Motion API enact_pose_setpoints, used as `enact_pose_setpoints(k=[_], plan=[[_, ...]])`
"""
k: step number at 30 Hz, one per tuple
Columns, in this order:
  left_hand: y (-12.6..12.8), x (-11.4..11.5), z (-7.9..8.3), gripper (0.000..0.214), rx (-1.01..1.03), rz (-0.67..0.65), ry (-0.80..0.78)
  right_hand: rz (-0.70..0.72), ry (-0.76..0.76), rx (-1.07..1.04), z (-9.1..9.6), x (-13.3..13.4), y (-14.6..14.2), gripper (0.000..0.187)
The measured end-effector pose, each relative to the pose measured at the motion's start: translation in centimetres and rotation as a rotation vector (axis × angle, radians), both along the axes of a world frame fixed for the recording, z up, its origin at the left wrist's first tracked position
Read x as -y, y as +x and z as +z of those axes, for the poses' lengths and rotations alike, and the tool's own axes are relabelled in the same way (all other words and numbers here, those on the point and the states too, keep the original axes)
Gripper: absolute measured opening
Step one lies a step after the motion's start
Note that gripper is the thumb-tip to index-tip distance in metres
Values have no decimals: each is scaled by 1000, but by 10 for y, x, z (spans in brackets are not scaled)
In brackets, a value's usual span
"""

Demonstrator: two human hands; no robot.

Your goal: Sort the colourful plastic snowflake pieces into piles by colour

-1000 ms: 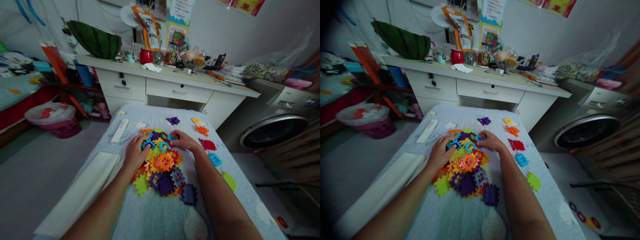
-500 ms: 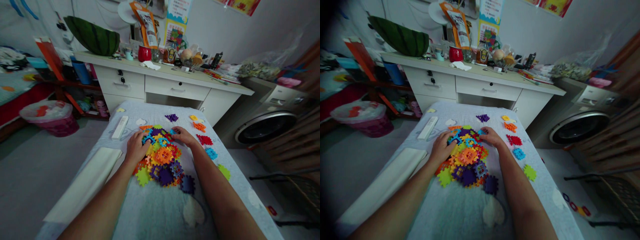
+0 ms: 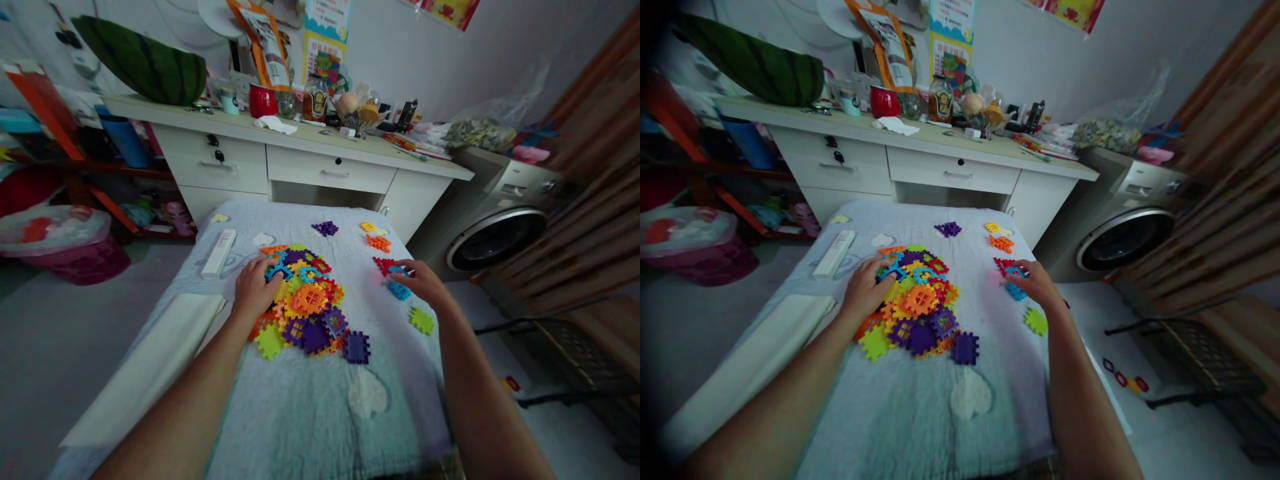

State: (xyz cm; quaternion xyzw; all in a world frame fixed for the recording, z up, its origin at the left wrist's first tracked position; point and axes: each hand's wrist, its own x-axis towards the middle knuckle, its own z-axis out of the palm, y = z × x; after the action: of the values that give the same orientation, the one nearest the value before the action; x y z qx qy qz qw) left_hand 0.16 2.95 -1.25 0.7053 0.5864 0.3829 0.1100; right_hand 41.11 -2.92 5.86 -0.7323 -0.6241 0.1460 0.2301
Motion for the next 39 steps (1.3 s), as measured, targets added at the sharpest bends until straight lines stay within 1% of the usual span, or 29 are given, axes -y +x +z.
enact_pose_setpoints(k=[3, 6, 10, 13, 15, 17, 19, 20, 22, 24, 26, 27, 29, 31, 34, 36, 39], plan=[[-1, -1, -1, 31, -8, -8, 1, -85, -9, 52, -11, 14, 20, 40], [-2, -2, -1, 32, -13, -16, 5, -140, -10, 87, -24, 23, 28, 37], [-2, -2, -2, 31, -15, -7, 3, -150, -22, 91, -36, 26, 32, 46], [-2, -3, -3, 30, -10, -10, -2, -145, 0, 67, -36, 26, 29, 49], [-2, -4, -4, 29, -7, -11, -6, -162, 77, 67, -31, 25, 19, 45], [-2, -4, -4, 29, -2, -12, -6, -142, 170, 54, -23, 25, 2, 40], [-2, -4, -4, 29, 2, -9, -7, -22, 213, 20, -13, 25, -22, 34], [-2, -4, -4, 30, 3, -6, -8, 79, 192, -3, -9, 26, -36, 32], [-1, -3, -4, 30, 4, -1, -7, 325, 80, -50, -1, 28, -63, 30], [-1, -2, -3, 30, 7, -4, -3, 513, -22, -75, 5, 32, -87, 35], [-1, -1, -1, 29, 14, -15, 4, 647, -111, -66, 8, 37, -105, 44], [0, -1, 0, 29, 15, -20, 7, 690, -156, -53, 9, 40, -111, 49], [0, 0, 1, 29, 16, -19, 9, 732, -242, -20, 9, 45, -120, 59], [1, 1, 2, 29, 15, -11, 7, 732, -302, 17, 9, 51, -125, 68], [1, 2, 3, 29, 20, -9, 6, 724, -322, 73, 7, 56, -128, 78], [0, 1, 3, 29, 22, -15, 9, 724, -311, 97, 6, 58, -130, 80], [0, 1, 3, 29, 19, -18, 12, 719, -276, 99, 2, 58, -131, 72]])
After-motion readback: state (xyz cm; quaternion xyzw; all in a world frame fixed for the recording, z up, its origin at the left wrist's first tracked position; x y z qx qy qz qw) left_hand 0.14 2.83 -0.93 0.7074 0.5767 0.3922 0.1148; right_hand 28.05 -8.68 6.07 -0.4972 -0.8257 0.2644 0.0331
